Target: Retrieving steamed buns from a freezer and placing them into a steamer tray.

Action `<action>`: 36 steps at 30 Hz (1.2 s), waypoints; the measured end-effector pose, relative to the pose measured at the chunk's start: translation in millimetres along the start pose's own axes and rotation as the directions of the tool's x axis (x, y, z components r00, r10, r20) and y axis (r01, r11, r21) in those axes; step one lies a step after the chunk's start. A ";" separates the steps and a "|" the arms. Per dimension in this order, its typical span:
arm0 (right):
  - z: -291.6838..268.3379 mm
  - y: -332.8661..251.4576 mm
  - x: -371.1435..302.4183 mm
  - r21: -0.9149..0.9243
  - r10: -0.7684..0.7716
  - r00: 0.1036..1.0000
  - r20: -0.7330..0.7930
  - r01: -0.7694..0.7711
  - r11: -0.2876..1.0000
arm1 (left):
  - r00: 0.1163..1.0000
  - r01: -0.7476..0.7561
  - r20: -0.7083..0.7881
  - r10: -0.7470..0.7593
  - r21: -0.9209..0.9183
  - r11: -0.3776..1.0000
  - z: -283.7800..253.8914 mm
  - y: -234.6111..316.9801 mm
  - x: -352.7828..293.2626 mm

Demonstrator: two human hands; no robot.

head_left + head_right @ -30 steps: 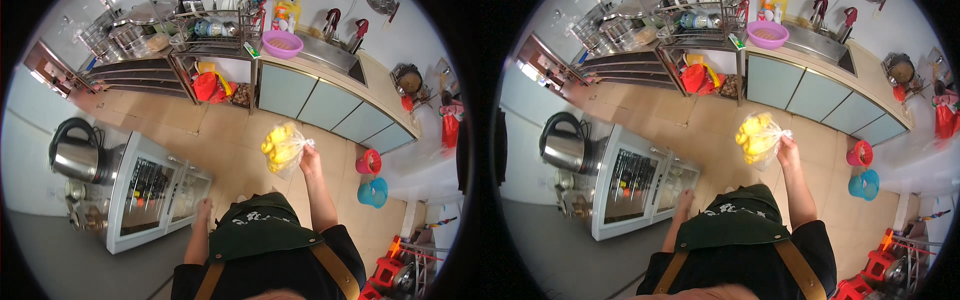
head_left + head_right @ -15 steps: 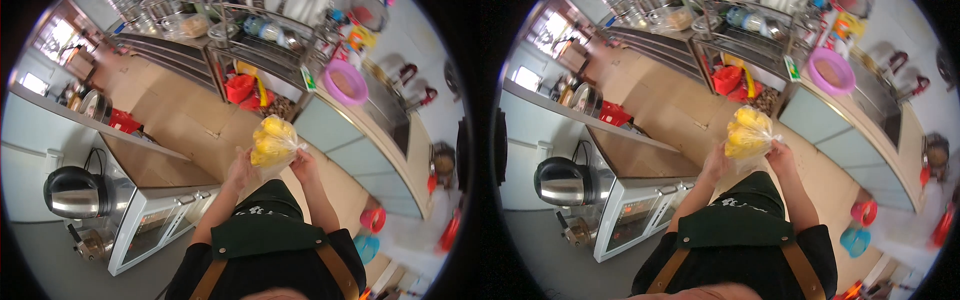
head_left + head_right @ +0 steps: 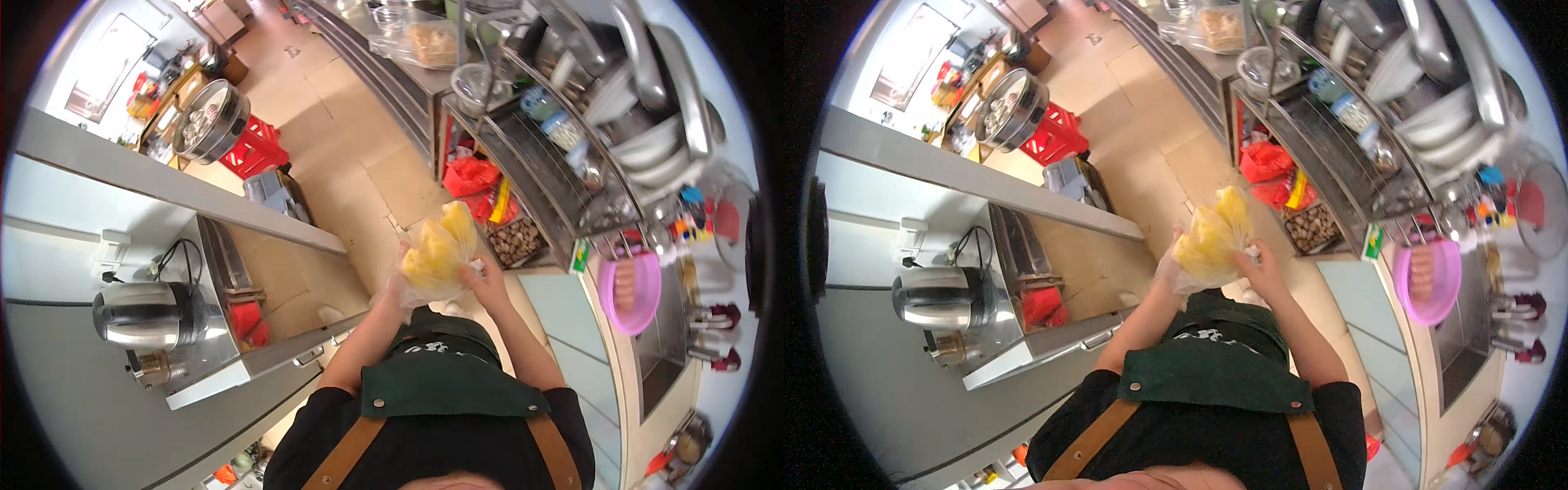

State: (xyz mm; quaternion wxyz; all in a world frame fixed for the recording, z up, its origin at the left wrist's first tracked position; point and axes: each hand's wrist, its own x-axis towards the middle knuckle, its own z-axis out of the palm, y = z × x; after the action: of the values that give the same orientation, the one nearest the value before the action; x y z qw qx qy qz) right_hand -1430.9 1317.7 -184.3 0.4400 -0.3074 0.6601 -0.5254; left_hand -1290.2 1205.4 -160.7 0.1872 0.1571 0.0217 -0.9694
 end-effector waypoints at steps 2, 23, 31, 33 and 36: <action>6.9 3.6 31.0 0.087 0.047 0.999 0.005 -0.047 0.995 | 0.950 0.018 -0.288 0.119 0.431 0.902 13.6 24.3 5.5; 188.7 -136.5 382.3 0.500 0.049 0.960 0.275 -0.187 0.846 | 0.801 -0.309 -0.313 0.511 0.516 0.799 4.7 376.2 129.2; 236.0 -154.2 524.9 0.420 0.134 0.913 0.385 -0.303 0.856 | 0.776 -0.361 -0.379 0.505 0.389 0.847 -60.0 496.9 183.5; 244.8 -151.9 569.0 0.385 0.132 0.906 0.403 -0.298 0.874 | 0.735 -0.379 -0.420 0.533 0.397 0.836 -82.6 544.5 211.5; 252.7 -157.0 638.0 0.335 0.125 0.926 0.355 -0.251 0.908 | 0.591 -0.416 -0.625 0.511 0.307 0.856 -94.7 609.8 232.5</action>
State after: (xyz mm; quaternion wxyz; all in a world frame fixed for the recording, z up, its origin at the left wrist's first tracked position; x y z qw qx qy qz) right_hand -1481.7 616.2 -212.9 0.6427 -0.2342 0.4925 -0.5380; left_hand -1241.4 565.7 -313.1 0.4009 0.5161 -0.0146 -0.7568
